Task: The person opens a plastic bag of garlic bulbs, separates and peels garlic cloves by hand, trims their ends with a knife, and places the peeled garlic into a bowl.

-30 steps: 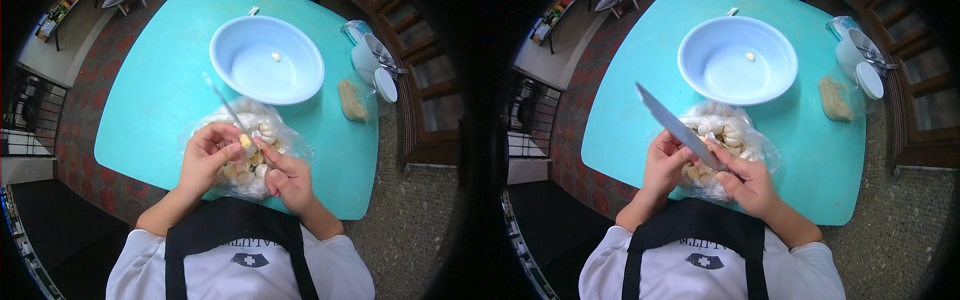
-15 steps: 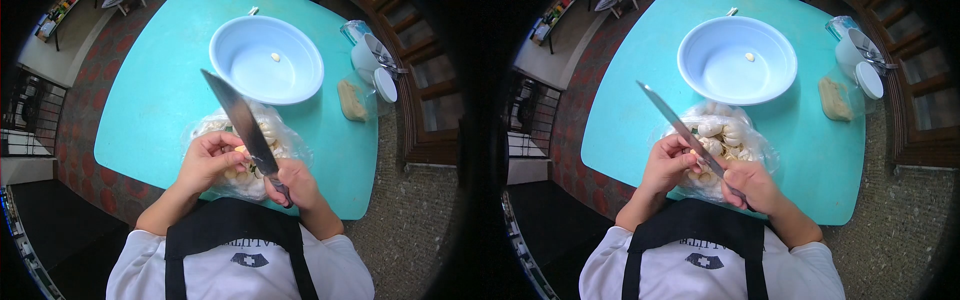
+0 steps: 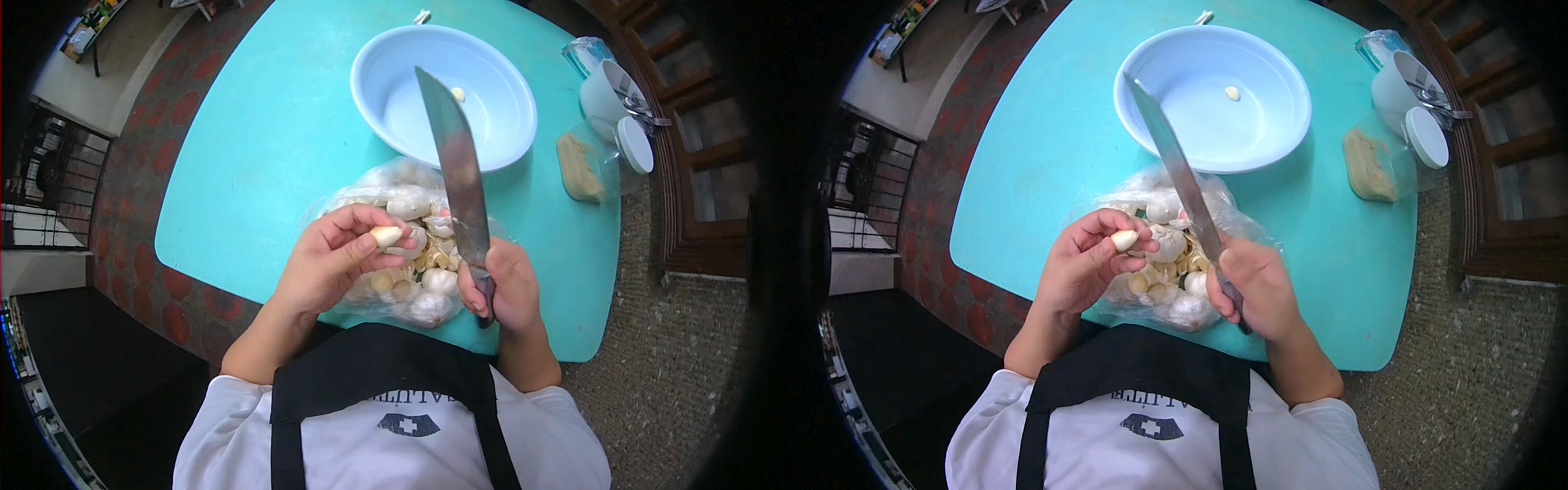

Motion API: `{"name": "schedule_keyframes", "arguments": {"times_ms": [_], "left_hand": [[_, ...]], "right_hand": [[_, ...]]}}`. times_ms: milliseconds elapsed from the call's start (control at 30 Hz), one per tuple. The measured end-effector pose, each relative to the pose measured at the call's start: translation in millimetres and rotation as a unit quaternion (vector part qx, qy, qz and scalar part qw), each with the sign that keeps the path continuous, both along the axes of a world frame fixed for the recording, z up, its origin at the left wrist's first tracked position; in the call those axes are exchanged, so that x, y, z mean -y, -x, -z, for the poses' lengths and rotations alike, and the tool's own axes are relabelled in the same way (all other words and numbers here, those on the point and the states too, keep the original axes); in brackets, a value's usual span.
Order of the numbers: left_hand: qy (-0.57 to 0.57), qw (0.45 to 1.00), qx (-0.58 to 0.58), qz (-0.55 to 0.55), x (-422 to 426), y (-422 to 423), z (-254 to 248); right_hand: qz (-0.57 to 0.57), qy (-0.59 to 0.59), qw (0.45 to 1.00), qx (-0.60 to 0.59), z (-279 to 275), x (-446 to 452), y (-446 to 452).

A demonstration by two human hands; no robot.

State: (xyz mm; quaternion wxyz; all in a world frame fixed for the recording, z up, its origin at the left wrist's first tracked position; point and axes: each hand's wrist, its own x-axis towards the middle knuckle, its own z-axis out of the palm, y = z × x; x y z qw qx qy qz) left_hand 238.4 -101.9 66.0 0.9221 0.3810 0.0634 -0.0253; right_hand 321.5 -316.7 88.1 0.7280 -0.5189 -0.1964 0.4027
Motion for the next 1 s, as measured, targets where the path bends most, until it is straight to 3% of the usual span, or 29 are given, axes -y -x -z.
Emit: {"name": "schedule_keyframes", "arguments": {"times_ms": [233,533,1000], "left_hand": [[-0.009,1.0,0.002,-0.012,-6,-1,7],[-0.061,0.998,-0.017,-0.018,1,-5,5],[0.006,0.998,-0.033,-0.049,7,-5,5]], "right_hand": [[-0.048,0.099,0.993,0.032,-6,-1,0],[-0.007,0.118,0.993,0.031,-3,-7,5],[-0.03,0.146,0.988,0.032,0,-7,6]]}}
